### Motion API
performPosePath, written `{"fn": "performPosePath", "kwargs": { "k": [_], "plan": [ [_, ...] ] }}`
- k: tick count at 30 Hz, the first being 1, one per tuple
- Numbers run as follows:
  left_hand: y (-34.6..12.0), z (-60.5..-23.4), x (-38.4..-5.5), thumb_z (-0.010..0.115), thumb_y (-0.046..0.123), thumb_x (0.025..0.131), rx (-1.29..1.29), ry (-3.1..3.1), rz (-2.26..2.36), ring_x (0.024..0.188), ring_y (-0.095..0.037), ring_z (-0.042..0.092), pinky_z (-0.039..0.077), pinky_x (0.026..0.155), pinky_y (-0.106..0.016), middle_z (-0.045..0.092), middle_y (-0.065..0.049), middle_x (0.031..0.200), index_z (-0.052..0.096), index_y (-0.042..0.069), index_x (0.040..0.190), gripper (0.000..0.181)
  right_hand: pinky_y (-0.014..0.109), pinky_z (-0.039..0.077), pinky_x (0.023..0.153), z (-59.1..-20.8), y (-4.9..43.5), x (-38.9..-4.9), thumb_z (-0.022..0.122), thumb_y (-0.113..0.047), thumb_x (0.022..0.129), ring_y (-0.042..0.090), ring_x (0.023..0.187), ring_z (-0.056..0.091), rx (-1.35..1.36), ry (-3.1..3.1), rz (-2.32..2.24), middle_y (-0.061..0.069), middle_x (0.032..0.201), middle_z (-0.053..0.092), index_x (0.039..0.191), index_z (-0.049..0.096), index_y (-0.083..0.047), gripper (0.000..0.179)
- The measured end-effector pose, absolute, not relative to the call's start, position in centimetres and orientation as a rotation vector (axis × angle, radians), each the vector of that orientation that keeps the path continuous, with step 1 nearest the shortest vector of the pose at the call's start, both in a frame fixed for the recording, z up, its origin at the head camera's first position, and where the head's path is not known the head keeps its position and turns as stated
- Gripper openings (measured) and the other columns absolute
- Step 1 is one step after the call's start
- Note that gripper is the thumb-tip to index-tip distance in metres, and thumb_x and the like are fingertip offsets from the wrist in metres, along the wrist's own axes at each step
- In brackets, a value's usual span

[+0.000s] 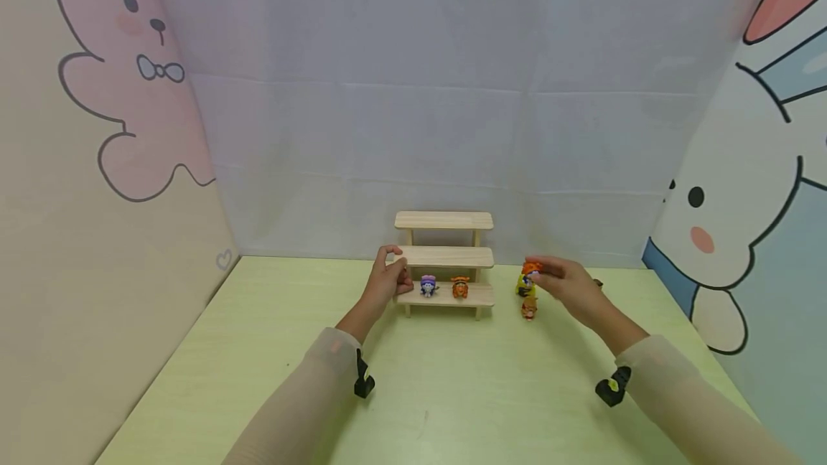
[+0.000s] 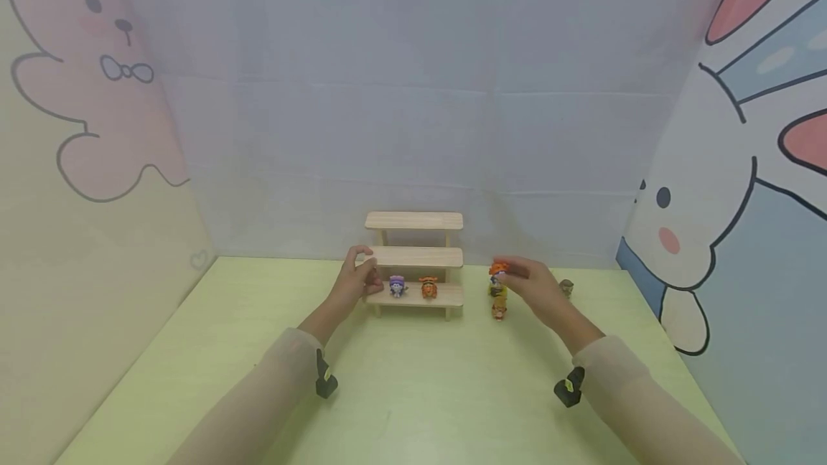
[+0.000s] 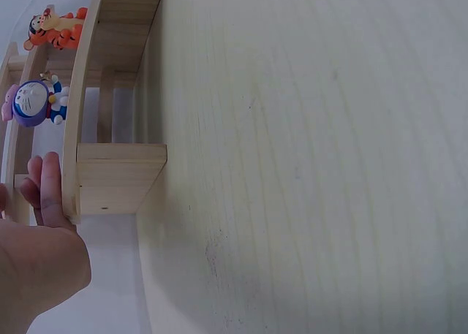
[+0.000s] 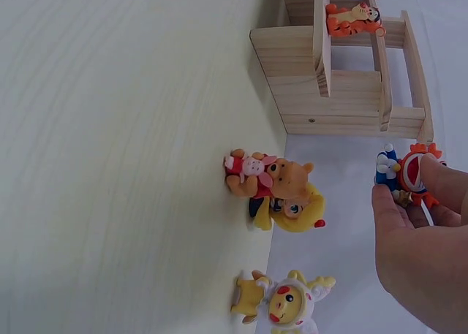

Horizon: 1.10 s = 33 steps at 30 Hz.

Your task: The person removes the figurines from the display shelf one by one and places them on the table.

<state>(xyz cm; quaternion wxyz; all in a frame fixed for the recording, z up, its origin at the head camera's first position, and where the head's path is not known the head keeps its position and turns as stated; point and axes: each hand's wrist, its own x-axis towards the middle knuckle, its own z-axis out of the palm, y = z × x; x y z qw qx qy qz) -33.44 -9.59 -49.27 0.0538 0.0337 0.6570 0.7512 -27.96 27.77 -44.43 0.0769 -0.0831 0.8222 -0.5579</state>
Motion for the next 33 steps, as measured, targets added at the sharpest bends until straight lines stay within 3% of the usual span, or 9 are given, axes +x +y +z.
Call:
{"fn": "performPosePath", "kwargs": {
  "k": [3,10,18,33],
  "plan": [
    [-9.7,-49.4,-33.5,0.049,0.017,0.11,0.108,1.996,2.28,0.067,-0.017,0.061,0.059,0.068,-0.031,0.056,-0.006,0.076,0.041,0.013,0.129,0.021,0.059,0.039,0.113,-44.6,28.3,-27.7,0.059,-0.024,0.107,0.034,0.135,0.052,-0.251,2.481,-1.658,0.023,0.149,0.051,0.154,0.045,-0.003,0.053],
    [-9.7,-49.4,-33.5,0.049,0.017,0.11,0.127,1.99,2.286,0.066,-0.017,0.061,0.059,0.068,-0.031,0.056,-0.006,0.076,0.041,0.013,0.13,0.022,0.043,0.052,0.105,-45.1,29.6,-27.1,0.059,-0.026,0.107,0.034,0.132,0.055,-0.24,2.557,-1.589,0.022,0.148,0.053,0.153,0.046,-0.003,0.052],
    [-9.6,-49.4,-33.5,0.048,0.016,0.11,0.116,1.992,2.289,0.065,-0.017,0.061,0.059,0.067,-0.031,0.055,-0.006,0.075,0.042,0.014,0.128,0.019,0.049,0.05,0.107,-46.0,30.7,-26.5,0.058,-0.025,0.108,0.034,0.13,0.057,-0.202,2.556,-1.572,0.025,0.148,0.052,0.154,0.042,0.0,0.055],
    [-9.6,-49.1,-33.3,0.049,0.014,0.11,0.084,1.969,2.301,0.063,-0.017,0.061,0.059,0.067,-0.032,0.056,-0.006,0.073,0.043,0.016,0.126,0.017,0.03,0.054,0.099,-47.9,32.4,-25.6,0.056,-0.014,0.108,0.0,0.113,0.059,-0.243,2.472,-1.637,0.031,0.148,0.046,0.151,0.04,0.008,0.051]
  ]
}}
